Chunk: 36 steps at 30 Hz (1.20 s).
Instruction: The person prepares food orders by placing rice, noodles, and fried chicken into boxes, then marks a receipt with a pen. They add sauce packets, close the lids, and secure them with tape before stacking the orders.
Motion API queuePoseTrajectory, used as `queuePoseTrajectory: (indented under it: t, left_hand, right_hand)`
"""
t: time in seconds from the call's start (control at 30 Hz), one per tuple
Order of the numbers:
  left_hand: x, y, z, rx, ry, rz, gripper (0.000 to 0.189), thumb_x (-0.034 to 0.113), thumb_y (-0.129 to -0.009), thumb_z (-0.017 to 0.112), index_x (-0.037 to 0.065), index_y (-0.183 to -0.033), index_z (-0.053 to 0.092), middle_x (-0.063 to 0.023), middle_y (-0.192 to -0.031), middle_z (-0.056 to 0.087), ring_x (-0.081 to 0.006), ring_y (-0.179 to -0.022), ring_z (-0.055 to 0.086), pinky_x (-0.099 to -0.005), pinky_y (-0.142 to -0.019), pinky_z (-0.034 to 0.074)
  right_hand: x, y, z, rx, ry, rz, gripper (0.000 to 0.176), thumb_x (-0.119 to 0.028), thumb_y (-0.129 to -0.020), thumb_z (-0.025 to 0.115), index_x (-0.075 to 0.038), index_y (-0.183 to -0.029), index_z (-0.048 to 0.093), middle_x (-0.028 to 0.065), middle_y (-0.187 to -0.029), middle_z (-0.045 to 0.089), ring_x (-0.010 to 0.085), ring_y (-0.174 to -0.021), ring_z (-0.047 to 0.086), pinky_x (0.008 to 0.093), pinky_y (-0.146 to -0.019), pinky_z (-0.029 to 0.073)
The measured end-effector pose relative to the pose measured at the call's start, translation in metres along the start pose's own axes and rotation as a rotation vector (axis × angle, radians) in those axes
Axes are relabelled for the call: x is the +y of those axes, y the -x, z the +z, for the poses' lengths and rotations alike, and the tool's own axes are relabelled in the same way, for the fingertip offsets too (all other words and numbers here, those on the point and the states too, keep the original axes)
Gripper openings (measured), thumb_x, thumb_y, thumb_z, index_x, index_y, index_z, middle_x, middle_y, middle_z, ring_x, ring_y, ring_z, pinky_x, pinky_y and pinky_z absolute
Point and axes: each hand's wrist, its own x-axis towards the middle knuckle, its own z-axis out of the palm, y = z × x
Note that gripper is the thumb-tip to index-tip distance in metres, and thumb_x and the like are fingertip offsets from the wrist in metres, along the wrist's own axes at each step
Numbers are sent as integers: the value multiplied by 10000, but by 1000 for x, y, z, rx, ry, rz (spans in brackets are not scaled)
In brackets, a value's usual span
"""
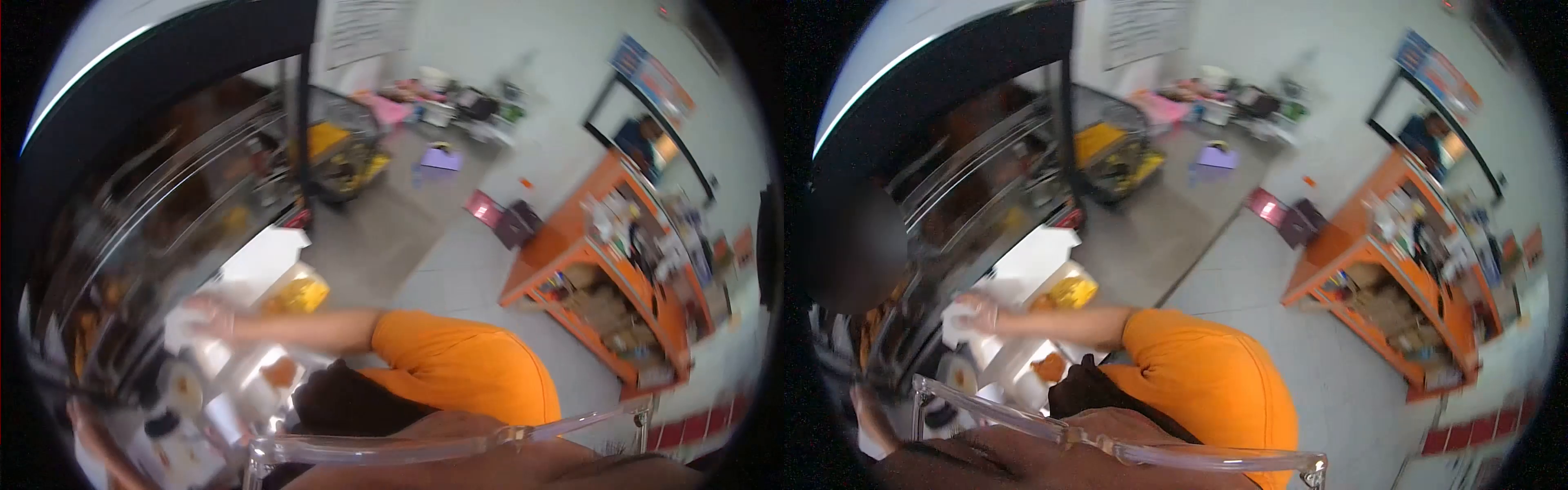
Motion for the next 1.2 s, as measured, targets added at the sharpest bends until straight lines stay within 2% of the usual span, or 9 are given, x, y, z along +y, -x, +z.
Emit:
queuePoseTrajectory:
  t: [0.13,0.67,0.8,0.87,0.93,1.0,1.1,1.17,1.2]
  left_hand:
    - [20,-10,37,-2,27,61,262,116,-840,572,18,-1083,562,-137,-1002,564,-265,-894,550,-342,-821,429]
    - [31,-7,32,56,82,41,506,77,-807,574,-1,-1272,391,-171,-1240,440,-273,-1041,507,-339,-852,420]
    - [26,-19,14,177,58,30,572,67,-798,575,-6,-1319,348,-179,-1299,409,-275,-1078,496,-338,-860,418]
    - [31,-40,5,283,33,37,606,62,-794,575,-8,-1342,327,-183,-1329,393,-276,-1096,491,-338,-864,417]
    - [33,-69,-7,397,-5,71,640,57,-790,576,-11,-1366,306,-187,-1359,378,-278,-1114,486,-337,-868,416]
    - [28,-108,-28,483,-65,170,591,26,-770,556,-17,-1329,369,-187,-1263,440,-262,-969,479,-365,-870,379]
    - [28,-175,-32,629,-241,374,672,-10,-708,545,-27,-1345,335,-240,-1242,458,-353,-1186,413,-412,-991,309]
    - [50,-187,-34,383,-239,-94,804,141,-699,673,-67,-1360,266,-278,-1324,385,-387,-1230,376,-435,-1014,301]
    - [-44,-216,-9,511,-717,-52,923,279,-688,721,-62,-1380,214,-301,-1319,392,-396,-1182,442,-436,-974,359]
  right_hand:
    - [-72,73,-9,403,-46,-7,549,-364,-890,552,-113,-1348,382,115,-1296,450,277,-1238,382,373,-1054,297]
    - [-62,170,8,39,141,-162,525,-164,-916,478,-22,-1382,283,117,-1383,342,248,-1280,336,386,-1056,294]
    - [-46,199,22,21,-426,-132,523,-114,-922,460,1,-1391,259,117,-1404,314,240,-1291,325,390,-1056,294]
    - [-56,211,-12,-192,209,-283,615,-154,-880,497,-42,-1422,229,180,-1466,213,342,-1357,198,403,-1103,209]
    - [-65,237,-50,-382,31,-545,622,-144,-860,500,-55,-1421,246,166,-1471,214,341,-1368,173,402,-1121,158]
    - [-48,281,-84,-656,-7,-320,518,-162,-905,484,-66,-1385,314,152,-1416,319,307,-1331,252,384,-1092,230]
    - [11,355,-128,-275,-176,136,466,-219,-925,492,-66,-1348,369,150,-1374,382,256,-1260,370,365,-1055,297]
    - [49,435,-145,-30,-265,457,491,-245,-894,551,-70,-1328,401,161,-1347,414,256,-1212,436,362,-1031,333]
    - [69,477,-153,96,-324,586,533,-252,-857,607,-73,-1320,414,173,-1335,425,274,-1189,463,364,-1020,348]
